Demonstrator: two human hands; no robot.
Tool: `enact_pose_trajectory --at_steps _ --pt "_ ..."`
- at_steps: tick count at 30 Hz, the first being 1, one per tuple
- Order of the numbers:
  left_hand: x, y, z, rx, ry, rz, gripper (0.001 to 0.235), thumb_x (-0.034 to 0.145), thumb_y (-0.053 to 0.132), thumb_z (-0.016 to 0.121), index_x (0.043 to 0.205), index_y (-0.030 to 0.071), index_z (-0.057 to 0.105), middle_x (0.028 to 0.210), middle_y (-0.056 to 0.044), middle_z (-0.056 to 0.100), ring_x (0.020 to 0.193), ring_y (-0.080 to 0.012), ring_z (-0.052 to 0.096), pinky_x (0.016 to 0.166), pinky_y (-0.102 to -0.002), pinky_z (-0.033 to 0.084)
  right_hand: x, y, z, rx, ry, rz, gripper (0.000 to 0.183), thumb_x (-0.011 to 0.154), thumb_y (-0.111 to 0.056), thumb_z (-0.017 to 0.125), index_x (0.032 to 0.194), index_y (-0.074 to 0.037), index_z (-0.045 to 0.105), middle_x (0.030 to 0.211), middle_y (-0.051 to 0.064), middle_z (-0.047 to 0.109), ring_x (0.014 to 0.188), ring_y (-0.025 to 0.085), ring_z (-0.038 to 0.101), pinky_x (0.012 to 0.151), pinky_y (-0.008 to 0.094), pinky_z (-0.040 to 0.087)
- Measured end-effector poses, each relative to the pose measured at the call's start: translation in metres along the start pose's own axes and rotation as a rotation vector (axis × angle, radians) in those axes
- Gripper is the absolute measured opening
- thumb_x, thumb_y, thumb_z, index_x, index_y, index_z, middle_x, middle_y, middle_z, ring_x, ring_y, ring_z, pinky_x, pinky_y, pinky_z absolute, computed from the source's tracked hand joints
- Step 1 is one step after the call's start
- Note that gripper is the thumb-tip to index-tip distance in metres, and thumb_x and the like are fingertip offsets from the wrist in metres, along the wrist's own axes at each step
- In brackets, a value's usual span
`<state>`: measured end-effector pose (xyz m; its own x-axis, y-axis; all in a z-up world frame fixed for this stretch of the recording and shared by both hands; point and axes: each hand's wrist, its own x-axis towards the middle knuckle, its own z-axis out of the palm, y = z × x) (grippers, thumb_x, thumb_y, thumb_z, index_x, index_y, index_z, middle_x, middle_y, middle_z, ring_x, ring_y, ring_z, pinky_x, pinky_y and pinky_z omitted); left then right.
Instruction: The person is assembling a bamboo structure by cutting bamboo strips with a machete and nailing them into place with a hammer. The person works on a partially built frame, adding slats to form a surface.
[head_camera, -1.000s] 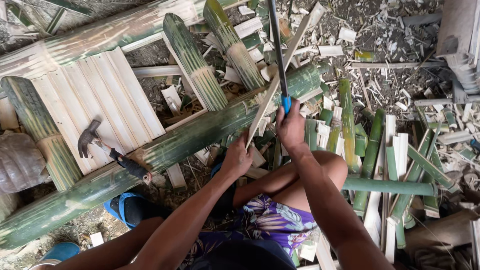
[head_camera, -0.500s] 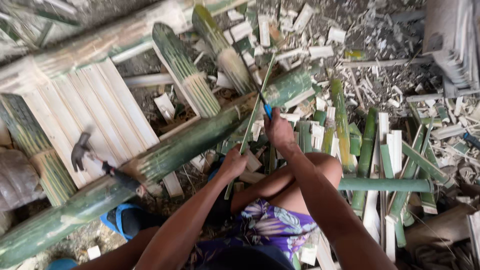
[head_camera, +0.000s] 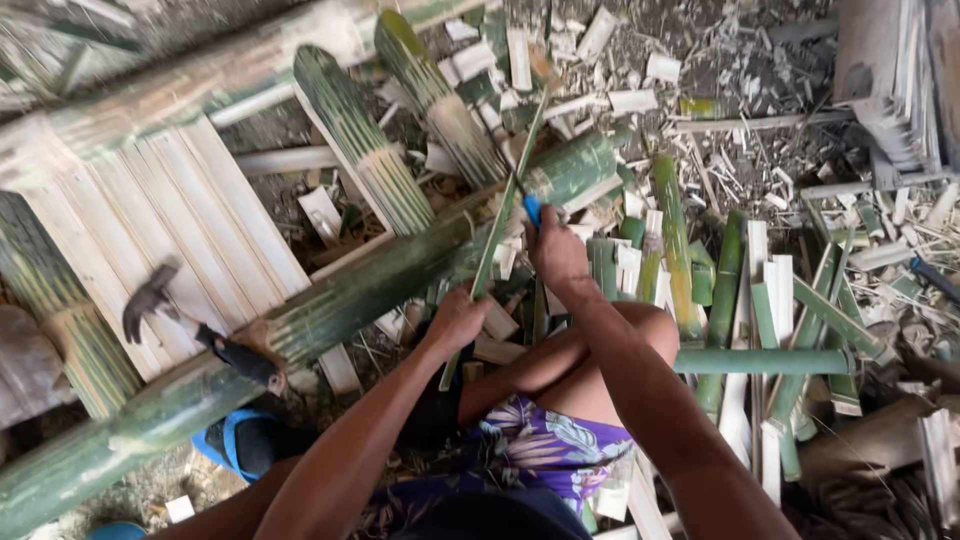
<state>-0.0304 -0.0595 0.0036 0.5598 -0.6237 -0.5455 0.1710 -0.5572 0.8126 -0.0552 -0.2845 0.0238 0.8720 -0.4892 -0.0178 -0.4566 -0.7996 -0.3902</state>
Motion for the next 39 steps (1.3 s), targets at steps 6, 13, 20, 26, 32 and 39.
enact_pose_trajectory --at_steps 6,13,20,26,32,39 --pt "0.035 -0.042 0.018 0.094 0.065 0.105 0.037 0.098 0.027 0.065 0.119 -0.003 0.068 0.089 -0.027 0.073 0.076 -0.0376 0.069 0.068 -0.05 0.054 -0.016 0.019 0.024 0.155 -0.013 0.112 0.044 0.105 -0.041 0.049 0.133 -0.008 0.039 0.077 0.029 0.069 0.066 0.051 0.067 0.059 0.062 0.054" --pt "0.054 -0.077 0.019 0.177 0.047 0.087 0.041 0.097 0.03 0.06 0.124 0.001 0.065 0.085 -0.028 0.073 0.072 -0.0396 0.071 0.066 -0.051 0.055 -0.004 0.013 0.027 0.015 -0.094 0.123 0.037 0.105 -0.04 0.049 0.123 -0.009 0.041 0.083 0.032 0.07 0.075 0.056 0.066 0.067 0.066 0.052" --pt "0.013 -0.022 -0.018 0.329 0.007 -0.009 0.07 0.103 0.055 0.052 0.145 -0.001 0.047 0.096 -0.022 0.078 0.077 -0.029 0.072 0.069 -0.041 0.056 -0.013 0.015 0.034 0.111 -0.149 0.174 0.037 0.105 -0.042 0.049 0.121 -0.01 0.041 0.087 0.035 0.068 0.084 0.059 0.064 0.075 0.068 0.049" --pt "-0.057 -0.022 -0.12 1.078 0.367 0.253 0.075 0.096 0.051 0.057 0.157 0.014 0.033 0.132 -0.017 0.055 0.116 -0.0308 0.055 0.1 -0.051 0.048 -0.041 -0.002 0.023 -0.221 -0.22 0.107 0.063 0.097 -0.038 0.057 0.146 -0.007 0.034 0.129 0.031 0.06 0.108 0.052 0.063 0.098 0.077 0.034" --pt "-0.087 -0.037 -0.202 1.302 0.372 0.452 0.069 0.101 0.038 0.063 0.161 0.022 0.034 0.139 -0.008 0.054 0.137 -0.0277 0.046 0.128 -0.053 0.022 -0.041 -0.089 -0.019 -0.034 0.04 -0.368 0.037 0.102 -0.024 0.059 0.134 -0.005 0.056 0.123 0.022 0.068 0.111 0.043 0.067 0.094 0.052 0.055" --pt "-0.101 -0.064 -0.245 1.052 0.744 0.361 0.073 0.091 0.033 0.067 0.157 0.019 0.039 0.157 -0.011 0.043 0.148 -0.032 0.033 0.121 -0.056 0.022 -0.01 -0.198 0.109 0.56 -0.455 -0.384 0.035 0.106 -0.021 0.059 0.138 -0.008 0.055 0.102 0.019 0.07 0.089 0.037 0.067 0.076 0.048 0.054"
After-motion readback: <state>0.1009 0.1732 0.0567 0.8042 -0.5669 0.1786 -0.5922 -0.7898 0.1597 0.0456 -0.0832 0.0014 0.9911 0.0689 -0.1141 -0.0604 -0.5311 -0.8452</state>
